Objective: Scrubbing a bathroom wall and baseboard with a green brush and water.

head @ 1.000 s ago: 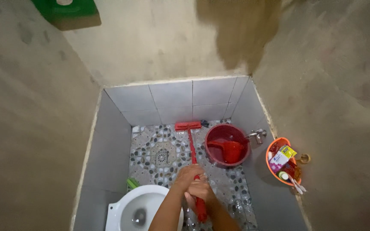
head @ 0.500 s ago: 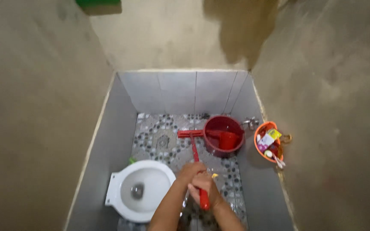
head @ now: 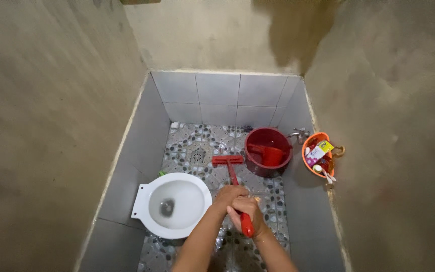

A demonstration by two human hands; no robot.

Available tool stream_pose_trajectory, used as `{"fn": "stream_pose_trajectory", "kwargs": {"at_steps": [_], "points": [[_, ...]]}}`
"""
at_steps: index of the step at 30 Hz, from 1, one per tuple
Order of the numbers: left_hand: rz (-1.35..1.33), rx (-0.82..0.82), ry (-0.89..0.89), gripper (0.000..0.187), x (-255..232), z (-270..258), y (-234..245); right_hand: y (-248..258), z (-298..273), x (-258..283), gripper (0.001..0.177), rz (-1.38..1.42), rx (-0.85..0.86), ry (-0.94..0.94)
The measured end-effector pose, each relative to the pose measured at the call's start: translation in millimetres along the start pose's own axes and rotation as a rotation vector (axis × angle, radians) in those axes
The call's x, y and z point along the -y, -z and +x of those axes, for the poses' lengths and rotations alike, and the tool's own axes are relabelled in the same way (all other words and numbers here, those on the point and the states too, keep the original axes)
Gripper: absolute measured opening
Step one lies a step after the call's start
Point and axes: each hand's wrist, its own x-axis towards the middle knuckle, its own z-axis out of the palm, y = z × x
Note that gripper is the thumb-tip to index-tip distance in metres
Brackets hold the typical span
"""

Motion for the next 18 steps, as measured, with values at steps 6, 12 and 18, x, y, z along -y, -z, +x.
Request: {"fn": "stream_pose_trajectory", "kwargs": {"at_steps": [6, 12, 18], "points": [[0.048, 0.012, -0.024, 0.024, 21, 18, 0, -7, 7, -30, 0.025, -0.101, -0.021, 0.058], [0.014, 0.015, -0.021, 0.024, 58, 61, 7, -4, 54, -42, 0.019, -0.025, -0.062, 0.067], [0.069, 0.044, -0.046, 0.026, 70, 84, 48, -22, 77, -91, 0.03, -0.186, -0.106, 0.075]]}}
